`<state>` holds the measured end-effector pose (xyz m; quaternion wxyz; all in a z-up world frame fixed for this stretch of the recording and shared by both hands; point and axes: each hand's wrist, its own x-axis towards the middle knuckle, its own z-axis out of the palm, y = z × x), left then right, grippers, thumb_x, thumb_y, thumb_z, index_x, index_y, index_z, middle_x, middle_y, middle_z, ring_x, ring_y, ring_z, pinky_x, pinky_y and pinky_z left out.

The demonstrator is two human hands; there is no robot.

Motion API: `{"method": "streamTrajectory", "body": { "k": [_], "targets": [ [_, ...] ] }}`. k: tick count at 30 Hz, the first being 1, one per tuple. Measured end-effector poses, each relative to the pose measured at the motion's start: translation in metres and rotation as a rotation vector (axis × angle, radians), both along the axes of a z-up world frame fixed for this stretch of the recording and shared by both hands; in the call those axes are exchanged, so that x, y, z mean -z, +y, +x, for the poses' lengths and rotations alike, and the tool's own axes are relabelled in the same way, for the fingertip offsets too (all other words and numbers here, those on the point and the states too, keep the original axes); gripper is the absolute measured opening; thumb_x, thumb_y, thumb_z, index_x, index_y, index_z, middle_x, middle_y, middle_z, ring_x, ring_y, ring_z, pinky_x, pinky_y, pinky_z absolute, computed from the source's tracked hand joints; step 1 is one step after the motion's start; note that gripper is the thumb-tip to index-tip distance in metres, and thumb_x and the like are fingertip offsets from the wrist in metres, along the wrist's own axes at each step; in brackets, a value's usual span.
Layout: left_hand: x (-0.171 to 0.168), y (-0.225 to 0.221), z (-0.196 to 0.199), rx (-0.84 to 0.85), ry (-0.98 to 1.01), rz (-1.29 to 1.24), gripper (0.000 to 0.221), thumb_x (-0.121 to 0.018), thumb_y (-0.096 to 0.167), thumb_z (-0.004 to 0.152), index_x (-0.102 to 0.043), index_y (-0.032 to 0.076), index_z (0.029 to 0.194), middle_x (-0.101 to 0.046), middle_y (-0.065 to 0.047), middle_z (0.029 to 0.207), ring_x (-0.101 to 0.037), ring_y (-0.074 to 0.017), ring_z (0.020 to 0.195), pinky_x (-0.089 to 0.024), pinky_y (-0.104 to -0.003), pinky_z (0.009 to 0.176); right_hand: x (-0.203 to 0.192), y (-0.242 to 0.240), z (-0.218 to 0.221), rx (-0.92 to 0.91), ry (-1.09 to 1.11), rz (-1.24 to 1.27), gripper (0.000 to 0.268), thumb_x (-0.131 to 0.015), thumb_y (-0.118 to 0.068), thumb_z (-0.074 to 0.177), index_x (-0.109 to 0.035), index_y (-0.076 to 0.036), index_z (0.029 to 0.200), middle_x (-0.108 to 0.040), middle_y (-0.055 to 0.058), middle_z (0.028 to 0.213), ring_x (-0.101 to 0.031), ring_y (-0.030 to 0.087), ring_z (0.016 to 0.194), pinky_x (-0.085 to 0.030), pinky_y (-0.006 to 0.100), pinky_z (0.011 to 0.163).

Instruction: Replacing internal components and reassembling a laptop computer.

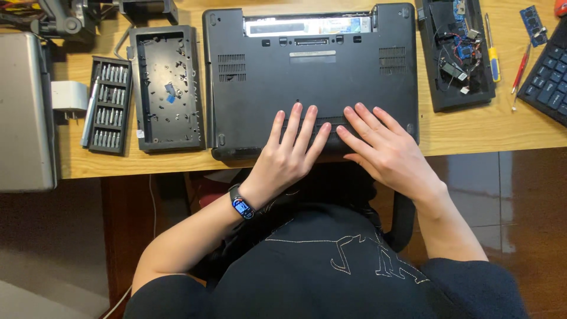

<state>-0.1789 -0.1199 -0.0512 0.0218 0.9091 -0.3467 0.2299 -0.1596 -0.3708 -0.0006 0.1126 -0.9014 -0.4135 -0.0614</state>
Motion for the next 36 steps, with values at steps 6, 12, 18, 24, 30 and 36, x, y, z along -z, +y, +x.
{"method": "streamTrajectory", "body": {
  "k": [6, 12, 18, 24, 30, 36],
  "targets": [
    [-0.007, -0.003, -0.001, -0.013, 0.003, -0.025, 0.05, -0.052, 0.017, 0.102, -0.053, 0.006, 0.151, -0.053, -0.026, 0.151, -0.054, -0.0441, 0.139, -0.043, -0.059, 0.114, 0.003, -0.041, 0.018, 0.04, 0.033, 0.475, 0.017, -0.069, -0.008, 0.095, -0.073, -0.002, 0.111, -0.07, 0.014, 0.128, -0.063, 0.032, 0.126, -0.052, 0.043, 0.105],
    [-0.017, -0.009, -0.002, -0.03, 0.032, -0.013, 0.051, -0.056, 0.011, 0.096, -0.057, 0.005, 0.147, -0.054, -0.027, 0.149, -0.054, -0.0452, 0.137, -0.043, -0.06, 0.112, 0.049, -0.199, 0.088, 0.785, -0.256, 0.538, 0.011, -0.068, -0.006, 0.109, -0.078, -0.001, 0.113, -0.074, 0.013, 0.111, -0.068, 0.031, 0.101, -0.053, 0.04, 0.087],
    [-0.025, -0.016, -0.006, -0.099, 0.07, 0.055, 0.057, -0.065, 0.017, 0.09, -0.058, 0.008, 0.145, -0.053, -0.024, 0.15, -0.051, -0.0437, 0.14, -0.04, -0.06, 0.114, 0.06, -0.219, 0.11, 0.782, -0.209, 0.285, 0.015, -0.079, -0.016, 0.097, -0.081, -0.003, 0.104, -0.069, 0.017, 0.099, -0.058, 0.037, 0.105, -0.047, 0.045, 0.093],
    [-0.039, -0.031, 0.0, -0.076, 0.273, -0.233, 0.073, -0.077, 0.051, 0.089, -0.06, 0.014, 0.149, -0.049, -0.027, 0.141, -0.042, -0.05, 0.134, -0.032, -0.069, 0.112, 0.068, -0.23, 0.128, 0.69, -0.119, 0.155, 0.013, -0.077, -0.013, 0.096, -0.079, -0.001, 0.1, -0.069, 0.02, 0.105, -0.067, 0.038, 0.096, -0.053, 0.045, 0.09],
    [-0.021, -0.037, 0.003, -0.087, 0.23, -0.214, 0.072, -0.077, 0.053, 0.088, -0.057, 0.015, 0.146, -0.043, -0.022, 0.157, -0.037, -0.0488, 0.146, -0.029, -0.072, 0.115, 0.001, -0.142, 0.087, 0.593, 0.121, 1.035, 0.012, -0.064, -0.003, 0.113, -0.054, -0.002, 0.12, -0.074, 0.007, 0.111, -0.075, 0.016, 0.1, -0.063, 0.029, 0.088],
    [-0.019, -0.036, 0.004, -0.082, 0.236, -0.197, 0.077, -0.079, 0.053, 0.084, -0.057, 0.015, 0.147, -0.042, -0.024, 0.158, -0.036, -0.0494, 0.146, -0.028, -0.073, 0.114, -0.035, -0.073, 0.097, 0.451, 0.204, 1.004, 0.012, -0.062, -0.001, 0.11, -0.058, 0.002, 0.12, -0.073, 0.011, 0.119, -0.065, 0.011, 0.097, -0.051, 0.023, 0.08]
  ]
}}
